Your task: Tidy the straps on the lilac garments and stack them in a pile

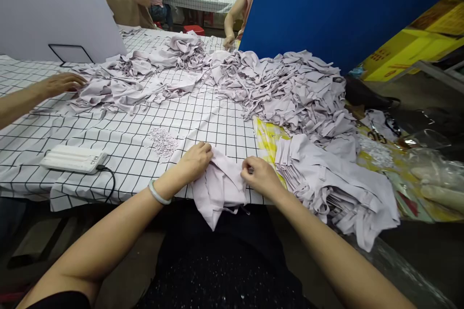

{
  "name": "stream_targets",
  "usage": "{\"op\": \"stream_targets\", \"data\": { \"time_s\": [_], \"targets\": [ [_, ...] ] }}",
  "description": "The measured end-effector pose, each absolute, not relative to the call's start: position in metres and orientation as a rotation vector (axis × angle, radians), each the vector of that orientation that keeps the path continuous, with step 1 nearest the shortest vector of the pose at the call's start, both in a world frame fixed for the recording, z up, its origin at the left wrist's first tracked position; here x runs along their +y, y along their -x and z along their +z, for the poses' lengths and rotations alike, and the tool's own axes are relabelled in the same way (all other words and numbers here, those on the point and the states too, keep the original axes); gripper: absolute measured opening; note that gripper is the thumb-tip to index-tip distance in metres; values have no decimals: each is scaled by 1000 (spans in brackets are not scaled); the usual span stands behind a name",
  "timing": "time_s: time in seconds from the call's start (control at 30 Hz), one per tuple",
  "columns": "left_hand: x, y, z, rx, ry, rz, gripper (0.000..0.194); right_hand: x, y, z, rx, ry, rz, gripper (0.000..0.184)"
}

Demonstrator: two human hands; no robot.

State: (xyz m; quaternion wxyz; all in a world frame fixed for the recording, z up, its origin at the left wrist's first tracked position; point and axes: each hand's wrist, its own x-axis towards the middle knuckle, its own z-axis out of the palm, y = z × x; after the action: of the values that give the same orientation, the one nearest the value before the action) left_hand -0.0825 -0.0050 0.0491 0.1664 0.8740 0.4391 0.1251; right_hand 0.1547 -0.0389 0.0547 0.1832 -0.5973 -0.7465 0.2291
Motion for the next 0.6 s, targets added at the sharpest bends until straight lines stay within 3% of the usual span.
{"op": "stream_targets", "data": {
  "time_s": [0.1,0.2,0.3,0.47,0.6],
  "targets": [
    [-15,83,68,1240,-1934,543,16,-39,-159,77,-1804,1549,1152,10],
    [-33,84,93,1042,-1165,723,22,-51,-145,88,-1864,1358,1238,15],
    [-51,90,115,783,-696,852,14,-59,-134,92,-1797,1295,1403,7],
    [-80,116,127,694,-454,930,7,-48,-164,126,-1432,1152,1854,14],
    [-111,113,111,490,-431,894,19,-45,-172,141,-1324,1080,1854,16]
  ]
}}
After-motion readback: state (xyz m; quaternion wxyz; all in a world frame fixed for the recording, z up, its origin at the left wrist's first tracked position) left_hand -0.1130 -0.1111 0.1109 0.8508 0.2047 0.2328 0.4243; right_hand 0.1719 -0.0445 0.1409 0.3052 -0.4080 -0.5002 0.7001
